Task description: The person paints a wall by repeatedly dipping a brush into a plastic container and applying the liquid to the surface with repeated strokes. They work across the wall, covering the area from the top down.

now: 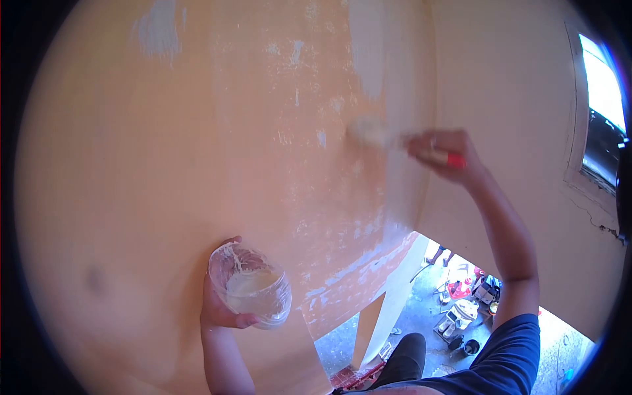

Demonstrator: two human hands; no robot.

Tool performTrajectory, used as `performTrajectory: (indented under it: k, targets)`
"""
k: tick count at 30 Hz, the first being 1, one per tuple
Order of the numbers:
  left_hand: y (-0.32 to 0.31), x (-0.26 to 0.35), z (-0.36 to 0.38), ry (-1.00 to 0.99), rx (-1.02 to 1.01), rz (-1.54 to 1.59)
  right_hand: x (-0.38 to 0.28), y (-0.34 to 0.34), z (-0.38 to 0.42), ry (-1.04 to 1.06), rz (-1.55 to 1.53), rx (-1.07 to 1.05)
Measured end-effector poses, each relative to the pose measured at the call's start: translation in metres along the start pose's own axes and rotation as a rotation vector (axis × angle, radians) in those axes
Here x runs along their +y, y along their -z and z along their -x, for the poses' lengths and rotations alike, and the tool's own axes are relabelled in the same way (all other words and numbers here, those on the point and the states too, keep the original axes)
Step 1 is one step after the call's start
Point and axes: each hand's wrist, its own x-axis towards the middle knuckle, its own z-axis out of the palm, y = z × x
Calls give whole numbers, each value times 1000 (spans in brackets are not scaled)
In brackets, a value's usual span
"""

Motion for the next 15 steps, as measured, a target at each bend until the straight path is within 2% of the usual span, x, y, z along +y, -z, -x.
performTrajectory:
  k: [1, 3, 6, 8, 10, 12, 13, 15]
  targets:
    - [1, 0, 0, -2, -3, -11, -6, 0, 11, -1, -3, -5]
    - [-1, 0, -3, -24, -1, -10, -14, 5, 19, -28, -261, -77]
    - [-2, 1, -1, -16, 5, -18, -8, 28, -16, -70, -134, -256]
    - [-1, -1, -2, -2, 19, -20, 6, 36, -52, -198, -219, -212]
    - [-1, -1, 1, 8, 25, 0, 45, 46, -89, -94, -319, -208]
    - [1, -1, 3, 0, 42, -27, 58, 62, -118, -100, -318, -76]
    - [2, -2, 1, -15, 26, -25, 6, 76, -135, -284, -29, 33]
    - [2, 0, -1, -1, 8, -46, 10, 84, -147, -263, -38, 105]
